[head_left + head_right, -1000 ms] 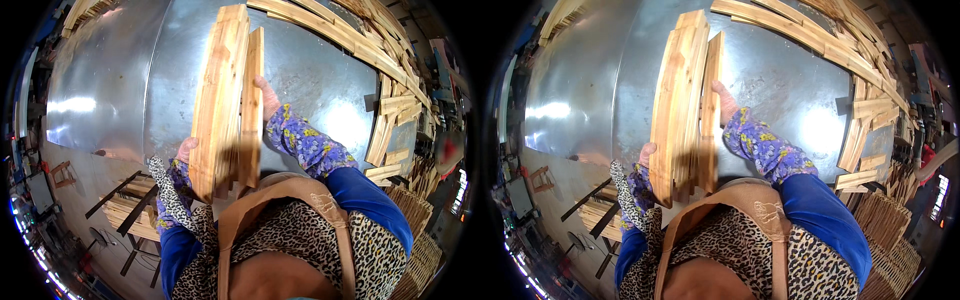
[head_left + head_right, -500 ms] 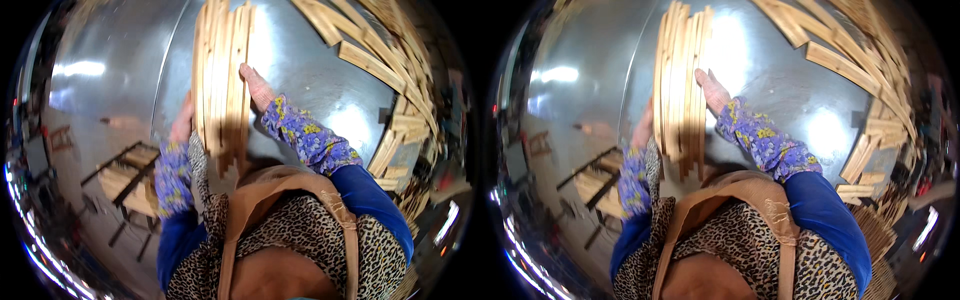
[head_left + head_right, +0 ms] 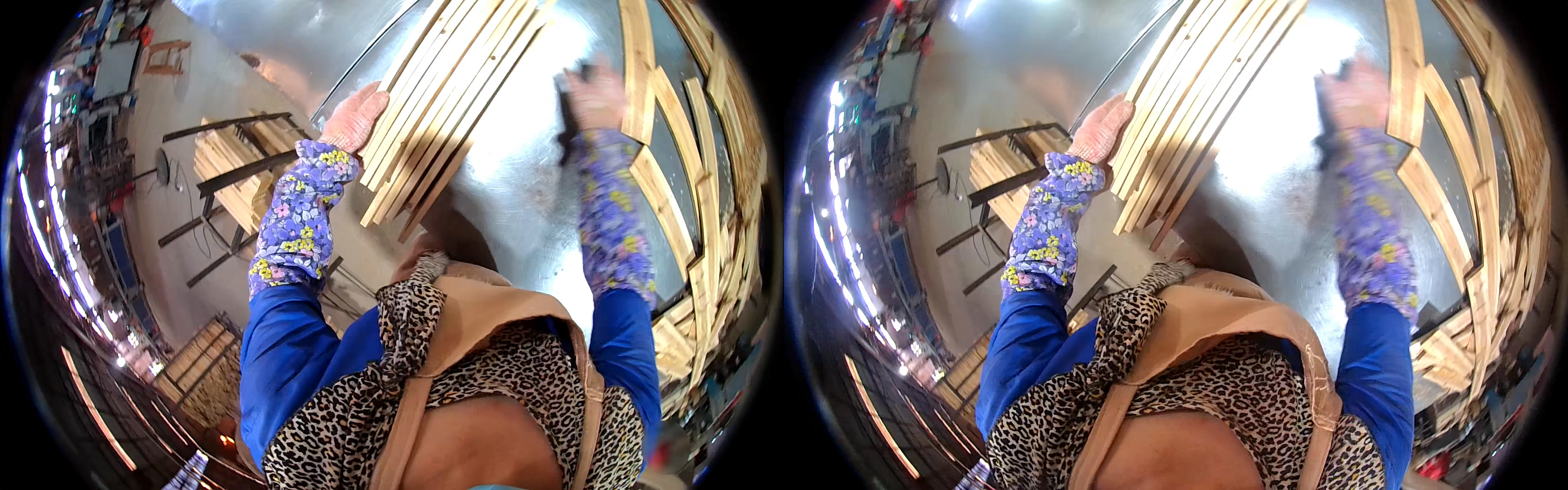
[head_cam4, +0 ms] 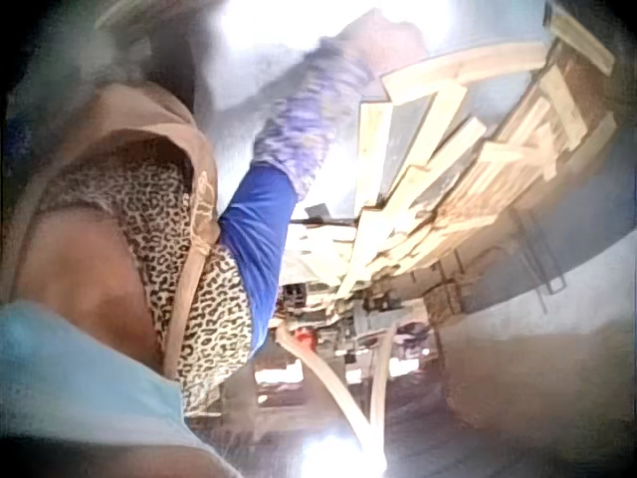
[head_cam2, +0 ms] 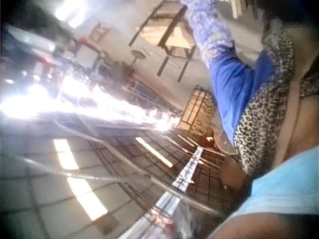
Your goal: The person sorts thin wooden planks on a metal table in a workshop. They pick up individual planks from a scattered pile, inspect them, and place them into a neat stack. The process is repetitive, involving continuous handling and stacking of the wood pieces.
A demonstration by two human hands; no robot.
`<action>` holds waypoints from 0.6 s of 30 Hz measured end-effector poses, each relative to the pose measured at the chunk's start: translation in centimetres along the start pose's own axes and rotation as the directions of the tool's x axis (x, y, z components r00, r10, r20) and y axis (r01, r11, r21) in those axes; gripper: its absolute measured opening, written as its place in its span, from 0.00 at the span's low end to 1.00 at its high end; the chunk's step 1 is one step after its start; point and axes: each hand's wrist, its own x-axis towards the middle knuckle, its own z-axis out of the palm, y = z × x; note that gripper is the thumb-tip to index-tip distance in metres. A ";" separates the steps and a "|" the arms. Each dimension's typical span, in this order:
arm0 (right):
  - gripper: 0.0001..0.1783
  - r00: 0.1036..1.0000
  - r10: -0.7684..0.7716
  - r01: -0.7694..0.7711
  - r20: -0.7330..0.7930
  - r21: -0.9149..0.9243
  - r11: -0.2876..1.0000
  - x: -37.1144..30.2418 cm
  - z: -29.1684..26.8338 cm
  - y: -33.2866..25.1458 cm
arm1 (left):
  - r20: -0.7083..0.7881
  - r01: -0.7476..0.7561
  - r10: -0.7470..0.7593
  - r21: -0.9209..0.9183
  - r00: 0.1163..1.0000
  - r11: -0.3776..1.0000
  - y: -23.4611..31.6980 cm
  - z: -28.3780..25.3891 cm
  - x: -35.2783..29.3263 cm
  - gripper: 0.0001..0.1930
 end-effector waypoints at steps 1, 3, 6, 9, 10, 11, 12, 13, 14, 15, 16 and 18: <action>0.48 0.980 0.173 -0.162 0.100 -0.111 0.981 2.5 -2.9 1.2 | -0.070 -0.100 0.115 0.185 0.991 0.978 -1.3 -1.0 -0.6 0.33; 0.58 0.960 0.273 -0.280 -0.063 -0.243 0.929 5.2 -0.2 11.8 | -0.117 -0.214 0.318 0.521 0.941 0.826 0.4 -1.1 -1.4 0.30; 0.59 0.953 0.303 -0.301 -0.019 -0.205 0.931 6.1 0.0 14.6 | -0.320 -0.201 0.510 0.657 0.798 0.726 -0.4 -0.7 -8.7 0.20; 0.56 0.949 0.309 -0.301 0.063 -0.111 0.947 6.1 -0.6 15.0 | -0.395 0.108 0.173 0.595 0.902 0.796 -4.4 -1.3 -15.3 0.19; 0.57 0.944 0.297 -0.301 0.144 0.009 0.954 5.1 -1.4 14.3 | -0.371 0.149 0.056 0.501 0.927 0.852 -7.8 -2.1 -17.2 0.22; 0.53 0.947 0.263 -0.301 0.186 0.218 0.929 2.2 -1.4 12.2 | -0.333 0.201 -0.064 0.398 0.941 0.895 -11.3 -2.2 -18.4 0.25; 0.49 0.947 0.218 -0.302 0.235 0.425 0.853 -0.5 -1.1 10.1 | -0.289 0.209 -0.116 0.315 0.950 0.926 -12.9 -1.3 -19.0 0.28; 0.45 0.944 0.184 -0.318 0.276 0.599 0.735 -3.5 -1.0 8.1 | -0.228 0.215 -0.161 0.234 0.960 0.948 -13.8 -0.4 -19.2 0.31; 0.47 0.958 0.070 -0.246 0.276 0.678 0.693 -6.5 -0.3 7.0 | -0.153 0.216 -0.192 0.158 0.969 0.964 -14.6 0.1 -18.6 0.35; 0.53 0.938 0.090 -0.314 0.336 0.707 0.633 -9.7 -0.6 4.2 | -0.082 0.205 -0.195 0.132 0.977 0.970 -15.5 0.2 -18.1 0.42; 0.58 0.926 0.103 -0.329 0.362 0.643 0.691 -12.2 0.3 2.7 | -0.044 0.241 -0.238 0.131 0.970 0.962 -14.7 0.3 -17.4 0.42; 0.64 0.919 0.162 -0.353 0.358 0.568 0.743 -17.0 0.6 -1.9 | 0.022 0.315 -0.321 0.134 0.947 0.940 -12.1 0.3 -16.5 0.43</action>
